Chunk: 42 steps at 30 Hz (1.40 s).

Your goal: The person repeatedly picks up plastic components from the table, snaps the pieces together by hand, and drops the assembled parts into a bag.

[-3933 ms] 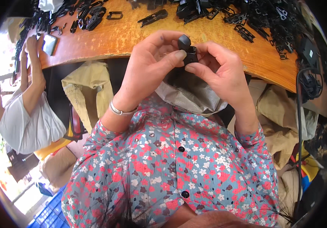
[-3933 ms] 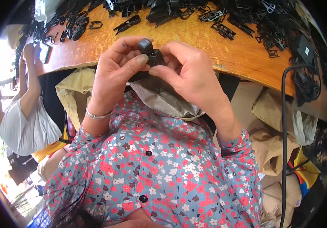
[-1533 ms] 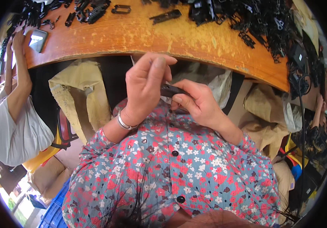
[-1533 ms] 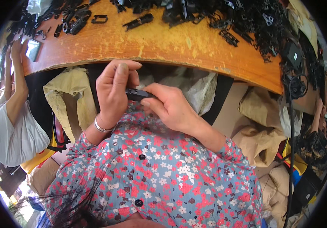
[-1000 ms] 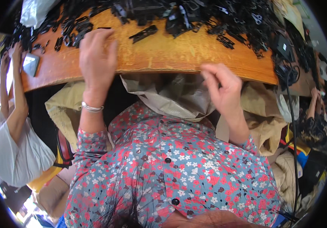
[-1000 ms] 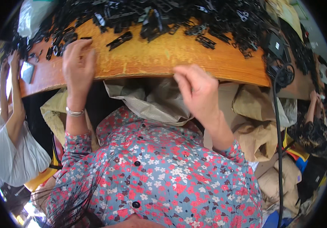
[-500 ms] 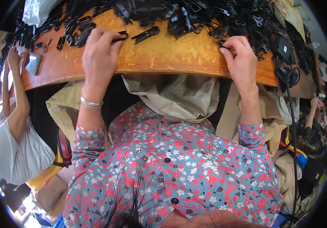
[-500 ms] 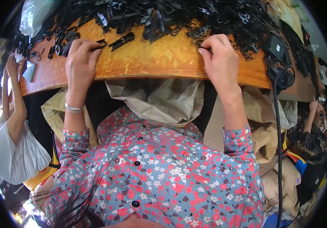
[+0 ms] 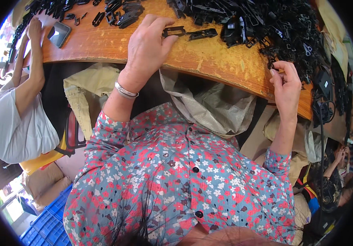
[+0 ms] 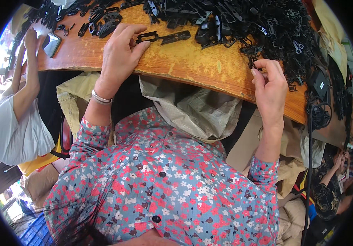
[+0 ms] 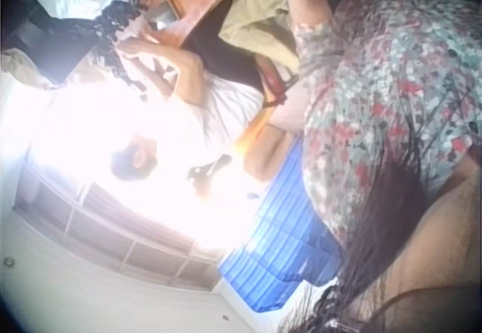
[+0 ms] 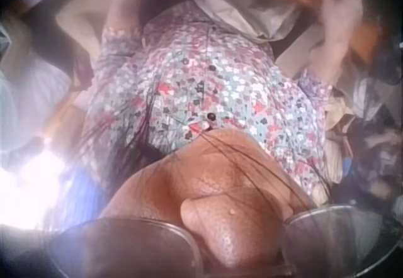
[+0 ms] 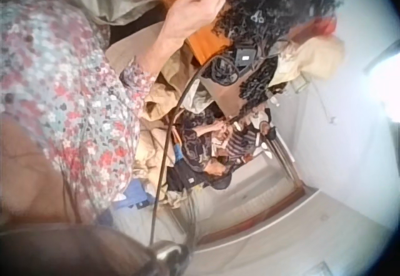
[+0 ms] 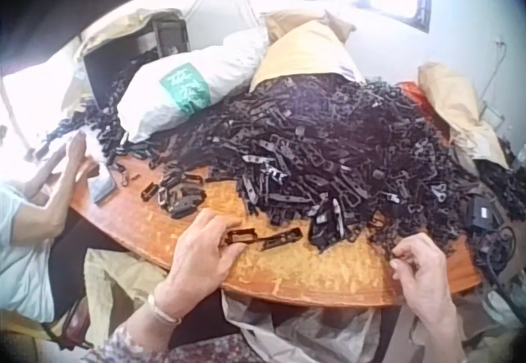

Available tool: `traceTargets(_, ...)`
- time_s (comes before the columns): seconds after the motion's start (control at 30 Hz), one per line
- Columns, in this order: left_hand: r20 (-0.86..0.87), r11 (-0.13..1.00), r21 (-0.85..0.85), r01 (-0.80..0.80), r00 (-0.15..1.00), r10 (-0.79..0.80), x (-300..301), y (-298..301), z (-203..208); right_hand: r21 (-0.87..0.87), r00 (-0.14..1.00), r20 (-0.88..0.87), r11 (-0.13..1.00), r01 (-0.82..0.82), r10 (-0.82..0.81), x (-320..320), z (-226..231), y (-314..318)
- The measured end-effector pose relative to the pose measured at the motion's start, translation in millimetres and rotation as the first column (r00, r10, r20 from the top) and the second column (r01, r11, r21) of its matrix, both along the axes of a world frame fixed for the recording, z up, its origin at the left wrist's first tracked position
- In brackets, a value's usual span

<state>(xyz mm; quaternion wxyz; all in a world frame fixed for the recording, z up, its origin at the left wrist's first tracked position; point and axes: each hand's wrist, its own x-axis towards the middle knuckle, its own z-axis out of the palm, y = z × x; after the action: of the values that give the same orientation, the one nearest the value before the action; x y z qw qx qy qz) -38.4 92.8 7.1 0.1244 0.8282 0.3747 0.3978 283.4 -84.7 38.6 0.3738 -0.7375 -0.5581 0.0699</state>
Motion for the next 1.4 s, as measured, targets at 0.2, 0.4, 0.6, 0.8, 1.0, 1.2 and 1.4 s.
traceTargets(0.2,-0.017,0.999,-0.039,-0.020,1.000,0.019,1.7,-2.7,4.1,0.139,0.996,0.091,0.990,-0.021,0.008,-7.5,0.9,8.3)
traceTargets(0.4,0.207,0.996,0.070,0.049,0.976,-0.062,17.2,-23.0,20.7,0.233,0.993,-0.088,0.971,-0.052,0.074,-21.8,-3.8,11.1)
traceTargets(0.6,0.504,0.632,-0.494,0.597,0.789,-0.351,74.6,-70.9,28.0,0.261,0.973,0.001,0.939,-0.222,0.230,-62.4,2.4,14.7)
traceTargets(0.8,0.671,0.364,-0.613,0.701,0.706,-0.229,85.6,-64.5,9.2,0.272,0.955,0.030,0.917,-0.293,0.297,-74.2,-3.8,14.1)
traceTargets(1.0,0.651,0.405,-0.636,0.657,0.738,-0.176,78.7,-61.1,10.3,0.276,0.927,-0.227,0.932,-0.233,0.299,-77.1,-7.9,7.0)
traceTargets(1.2,0.700,0.462,-0.615,0.639,0.712,-0.054,71.0,-59.6,8.6,0.223,0.992,0.012,0.967,-0.122,0.123,-42.0,-18.1,7.7)
traceTargets(1.4,0.757,0.452,-0.609,0.652,0.648,0.085,66.4,-59.3,10.6,0.232,0.977,0.212,0.972,-0.030,-0.020,-40.2,-11.2,8.8)
